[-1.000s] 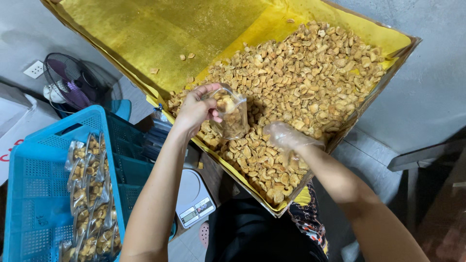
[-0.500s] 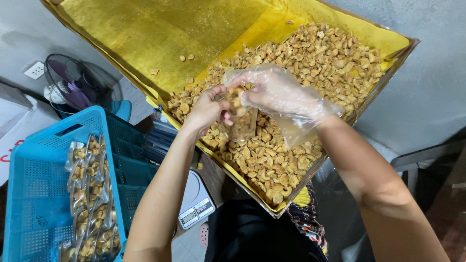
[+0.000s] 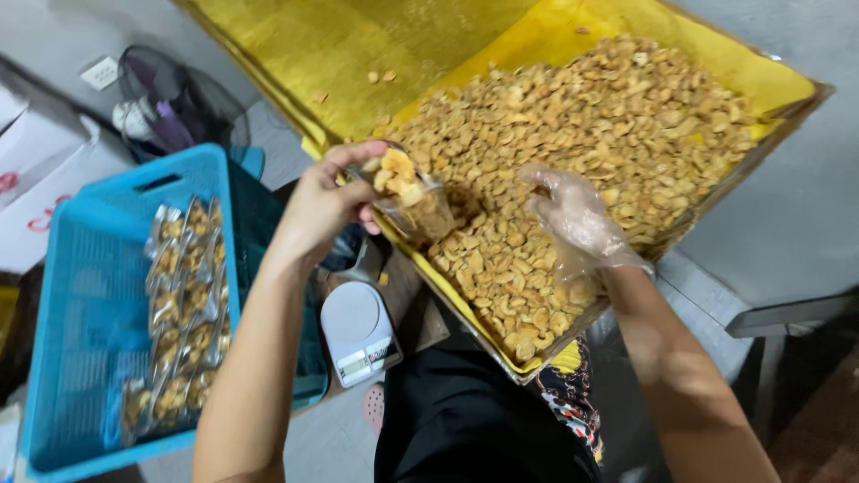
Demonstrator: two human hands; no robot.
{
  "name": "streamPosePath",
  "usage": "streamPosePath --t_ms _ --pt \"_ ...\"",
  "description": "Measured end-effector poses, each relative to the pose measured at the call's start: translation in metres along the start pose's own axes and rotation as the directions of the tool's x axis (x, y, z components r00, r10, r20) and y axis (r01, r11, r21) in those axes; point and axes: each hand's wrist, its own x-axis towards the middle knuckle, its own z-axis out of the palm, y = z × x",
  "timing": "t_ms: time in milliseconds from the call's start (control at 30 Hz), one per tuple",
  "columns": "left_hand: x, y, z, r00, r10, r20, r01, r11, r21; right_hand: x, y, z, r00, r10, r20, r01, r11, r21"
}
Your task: The person scoops a fried snack from a large tray into small plastic bags, weighs each bag on a digital scale, and places them into a blue plastic crate.
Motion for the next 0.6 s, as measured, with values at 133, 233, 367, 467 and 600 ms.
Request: streamPosePath --t_ms 133,233,367,467,600 --pt "-0.072 0.014 -0.027 0.988 0.032 -0.151 -0.036 0.999 -0.030 -0.025 0.010 0.051 0.890 0.433 0.143 -0.454 0.815 0.360" --pt "-0.113 -0.007 -0.045 0.971 0.000 -0.237 -0.019 0.997 -0.079 -0.037 0.017 0.090 0.920 0.378 -0.098 -0.337 0.895 0.292" --pt "-0.134 -0.081 -0.066 0.942 -0.055 -0.331 0.016 0.992 -0.121 -0.049 0.024 0.130 0.922 -0.016 -0.387 0.138 0.947 0.290" --pt "-0.132 -0.155 -0.082 0.903 -0.098 -0.418 0.048 0.990 -0.130 -0.056 0.022 0.146 0.871 -0.010 -0.490 0.125 0.971 0.203" --pt "-0.124 -0.241 -0.101 0.846 -0.167 -0.506 0.065 0.975 -0.213 -0.056 0.026 0.143 0.828 0.020 -0.560 0.254 0.877 0.408"
